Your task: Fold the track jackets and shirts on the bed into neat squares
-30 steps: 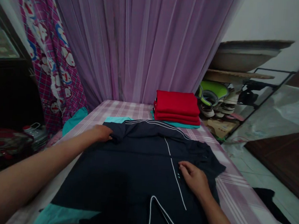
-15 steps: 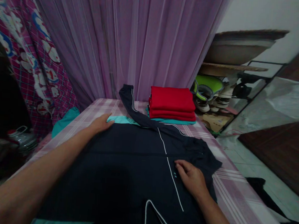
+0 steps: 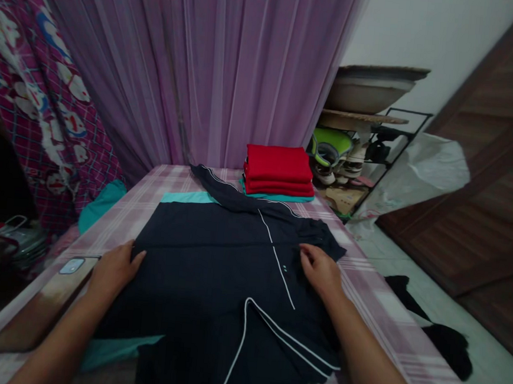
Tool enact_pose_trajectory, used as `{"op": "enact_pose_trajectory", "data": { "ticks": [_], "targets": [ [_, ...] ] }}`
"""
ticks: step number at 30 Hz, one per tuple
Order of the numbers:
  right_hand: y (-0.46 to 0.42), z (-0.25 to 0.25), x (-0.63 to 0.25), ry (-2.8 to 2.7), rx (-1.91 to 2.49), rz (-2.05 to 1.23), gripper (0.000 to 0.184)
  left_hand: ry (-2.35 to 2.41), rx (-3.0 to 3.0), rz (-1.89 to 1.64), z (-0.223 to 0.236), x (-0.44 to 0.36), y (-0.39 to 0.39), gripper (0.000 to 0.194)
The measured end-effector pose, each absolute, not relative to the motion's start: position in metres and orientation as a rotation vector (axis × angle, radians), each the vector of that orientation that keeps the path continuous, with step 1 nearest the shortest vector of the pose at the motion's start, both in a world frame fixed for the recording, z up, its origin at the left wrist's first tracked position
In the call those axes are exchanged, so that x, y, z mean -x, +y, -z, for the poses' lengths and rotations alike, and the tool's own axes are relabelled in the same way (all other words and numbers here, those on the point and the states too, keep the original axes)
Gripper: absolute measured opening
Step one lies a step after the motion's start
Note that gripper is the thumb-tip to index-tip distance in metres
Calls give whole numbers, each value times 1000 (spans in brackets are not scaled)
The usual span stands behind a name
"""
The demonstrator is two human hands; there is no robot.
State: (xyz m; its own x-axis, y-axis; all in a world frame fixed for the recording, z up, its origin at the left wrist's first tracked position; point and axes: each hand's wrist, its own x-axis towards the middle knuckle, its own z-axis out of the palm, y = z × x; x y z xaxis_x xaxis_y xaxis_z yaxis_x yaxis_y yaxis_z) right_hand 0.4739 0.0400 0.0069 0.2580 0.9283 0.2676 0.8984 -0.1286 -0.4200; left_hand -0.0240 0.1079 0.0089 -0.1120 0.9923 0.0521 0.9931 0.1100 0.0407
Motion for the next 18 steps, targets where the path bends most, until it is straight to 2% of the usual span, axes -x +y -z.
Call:
{"op": "enact_pose_trajectory", "data": {
  "ticks": [4,6,8,11,18],
  "targets": [
    [19,-18,-503,-1443,2342,156,55,-2511,2027,-8,-24,30,103,69],
    [14,-19,-514,-1358,2474,28,68,-2639,1980,-73,-30,33,106,71],
    [14,-18,-519,-1332,2514,-169,74,-2730,1969,-140,-34,34,108,71],
    [20,-17,-516,-1389,2449,-299,70,-2725,2008,-167,-38,29,104,70],
    [17,-18,-520,-1449,2566,-144,55,-2601,1936,25,-37,18,75,53]
  ]
}}
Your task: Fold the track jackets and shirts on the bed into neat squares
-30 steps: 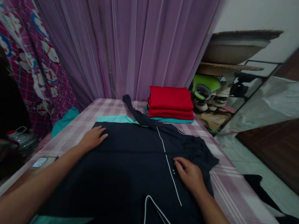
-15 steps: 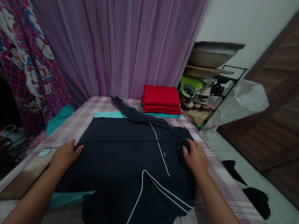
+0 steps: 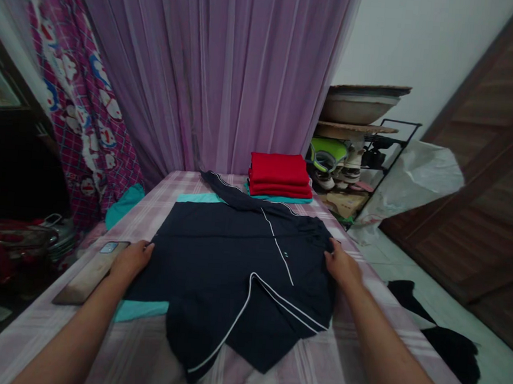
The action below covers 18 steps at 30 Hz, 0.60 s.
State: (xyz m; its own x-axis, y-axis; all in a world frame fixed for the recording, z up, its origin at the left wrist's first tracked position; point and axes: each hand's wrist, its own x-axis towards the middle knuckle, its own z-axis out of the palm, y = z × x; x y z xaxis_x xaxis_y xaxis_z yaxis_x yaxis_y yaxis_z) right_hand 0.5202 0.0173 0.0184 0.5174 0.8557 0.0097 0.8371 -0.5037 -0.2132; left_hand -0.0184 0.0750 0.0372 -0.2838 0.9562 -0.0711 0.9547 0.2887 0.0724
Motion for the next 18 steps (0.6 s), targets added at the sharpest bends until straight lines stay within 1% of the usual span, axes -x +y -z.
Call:
{"op": "enact_pose_trajectory", "data": {
  "ticks": [6,12,14,18],
  "targets": [
    [16,-28,-528,-1518,2639,-11,44,2404,-1837,-103,-32,30,70,46],
    [39,-50,-535,-1576,2570,151,46,2389,-1822,-240,-19,39,77,43],
    [52,-52,-538,-1582,2589,93,51,2395,-1798,-222,-17,40,79,46],
    [73,-45,-539,-1654,2618,-131,64,2408,-1785,-160,-17,34,75,51]
  ]
}}
